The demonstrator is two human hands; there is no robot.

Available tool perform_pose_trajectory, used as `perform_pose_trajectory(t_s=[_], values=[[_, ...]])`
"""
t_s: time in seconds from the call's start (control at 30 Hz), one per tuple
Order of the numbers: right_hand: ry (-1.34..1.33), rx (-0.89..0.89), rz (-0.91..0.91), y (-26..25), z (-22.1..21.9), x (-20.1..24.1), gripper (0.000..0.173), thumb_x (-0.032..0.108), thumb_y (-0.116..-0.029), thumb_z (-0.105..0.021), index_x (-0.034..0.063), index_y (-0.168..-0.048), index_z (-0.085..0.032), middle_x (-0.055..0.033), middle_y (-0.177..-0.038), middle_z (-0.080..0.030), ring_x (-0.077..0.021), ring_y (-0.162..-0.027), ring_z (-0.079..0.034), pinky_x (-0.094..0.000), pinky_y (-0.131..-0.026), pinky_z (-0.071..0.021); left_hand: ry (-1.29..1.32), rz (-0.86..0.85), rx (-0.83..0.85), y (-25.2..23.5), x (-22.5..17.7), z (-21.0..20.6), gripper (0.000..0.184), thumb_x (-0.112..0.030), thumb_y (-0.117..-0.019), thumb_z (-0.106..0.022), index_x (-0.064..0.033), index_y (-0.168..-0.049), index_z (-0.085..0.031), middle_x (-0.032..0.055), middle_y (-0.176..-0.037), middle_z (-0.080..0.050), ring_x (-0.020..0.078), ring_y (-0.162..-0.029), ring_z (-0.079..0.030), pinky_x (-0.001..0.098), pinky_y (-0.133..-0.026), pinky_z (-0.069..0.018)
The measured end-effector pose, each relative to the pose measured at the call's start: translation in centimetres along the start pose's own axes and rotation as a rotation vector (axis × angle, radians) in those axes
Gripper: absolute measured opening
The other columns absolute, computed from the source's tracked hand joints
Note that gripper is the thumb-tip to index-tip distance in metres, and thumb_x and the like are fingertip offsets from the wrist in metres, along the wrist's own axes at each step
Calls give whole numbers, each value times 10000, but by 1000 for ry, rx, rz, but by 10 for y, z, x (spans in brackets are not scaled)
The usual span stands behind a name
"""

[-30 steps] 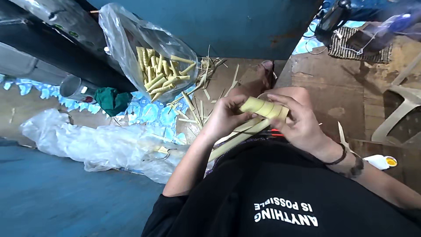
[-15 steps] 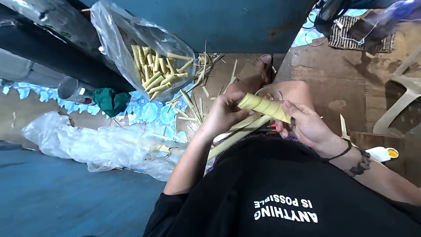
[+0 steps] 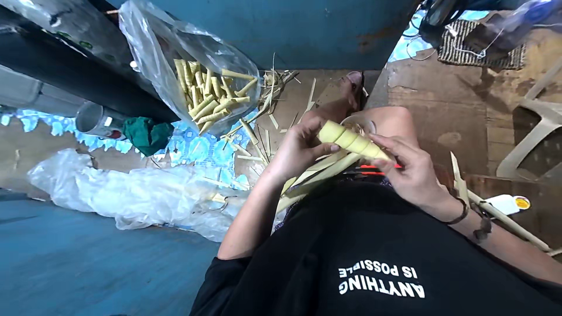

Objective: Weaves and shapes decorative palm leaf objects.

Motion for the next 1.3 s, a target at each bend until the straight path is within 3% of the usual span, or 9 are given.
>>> perform_pose_trajectory(t_s=[0.1,0.27,0.4,0.57,0.7,0.87,1.03,1.17,1.3], values=[[-605,41,-592,6,-12,-30,413,282,-1132,-293,96,-1217,-651,-1,-731,-697,-31,-523,-605,-158,-480,-515,-16,-5,28,0,1,-3,214,-21,-915,-727,4,-1110,-641,41,-897,-713,69,-761,-679,238,-720,-583],[129,-30,93,7,6,2,457,268,-1012,-640,-17,-1368,-610,-117,-1177,-684,-129,-1030,-673,-288,-894,-575,31,-8,2,0,3,-1,204,-1,-913,-718,8,-1098,-635,56,-905,-725,112,-790,-710,280,-751,-610],[-571,8,-573,13,-5,-33,409,237,-1128,-303,71,-1293,-639,-27,-783,-726,-42,-545,-632,-158,-485,-527,49,-9,37,-1,3,-5,202,1,-920,-706,10,-1110,-635,46,-917,-718,90,-805,-697,265,-763,-599],[163,-43,100,14,11,0,463,277,-1007,-653,-8,-1369,-610,-133,-1184,-674,-139,-1032,-668,-293,-896,-572,70,2,-5,0,6,-2,198,24,-917,-697,6,-1103,-634,38,-900,-727,93,-789,-710,268,-754,-610],[-479,6,-474,20,1,-33,385,222,-1119,-347,75,-1333,-631,-33,-837,-743,-54,-570,-651,-175,-503,-546,84,-11,27,0,5,-6,192,4,-928,-695,9,-1112,-641,43,-904,-726,102,-807,-711,280,-766,-610],[181,-36,105,24,13,-3,435,232,-1006,-651,-7,-1367,-612,-134,-1192,-674,-134,-1026,-669,-281,-895,-566,112,-17,-42,0,13,-7,178,19,-931,-675,2,-1105,-645,14,-890,-728,78,-779,-708,270,-756,-615],[-749,129,-673,37,2,-40,470,316,-1126,-234,119,-1305,-622,11,-689,-667,-25,-492,-596,-150,-451,-510,123,-56,-37,1,19,-14,144,5,-938,-675,5,-1082,-675,15,-912,-730,83,-803,-705,290,-779,-615],[-307,39,-414,50,38,-55,374,247,-1110,-382,95,-1357,-617,-8,-1085,-728,-84,-849,-701,-257,-745,-607,62,-38,-28,6,27,-12,128,-20,-945,-661,-35,-1068,-691,-30,-923,-737,68,-806,-706,283,-750,-618],[0,-408,-641,102,146,-147,392,284,-1102,-425,19,-1321,-613,-76,-1080,-703,-133,-890,-695,-342,-821,-596,-24,13,-47,17,38,-2,178,-76,-959,-674,-160,-1113,-698,-103,-988,-732,35,-854,-701,237,-779,-605]])
Point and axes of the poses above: each hand's wrist, its own y-axis away from the middle knuckle, its own z-axis out of the back of the hand, x = y × z, the point moved 8 cm from there along -y, towards the middle knuckle
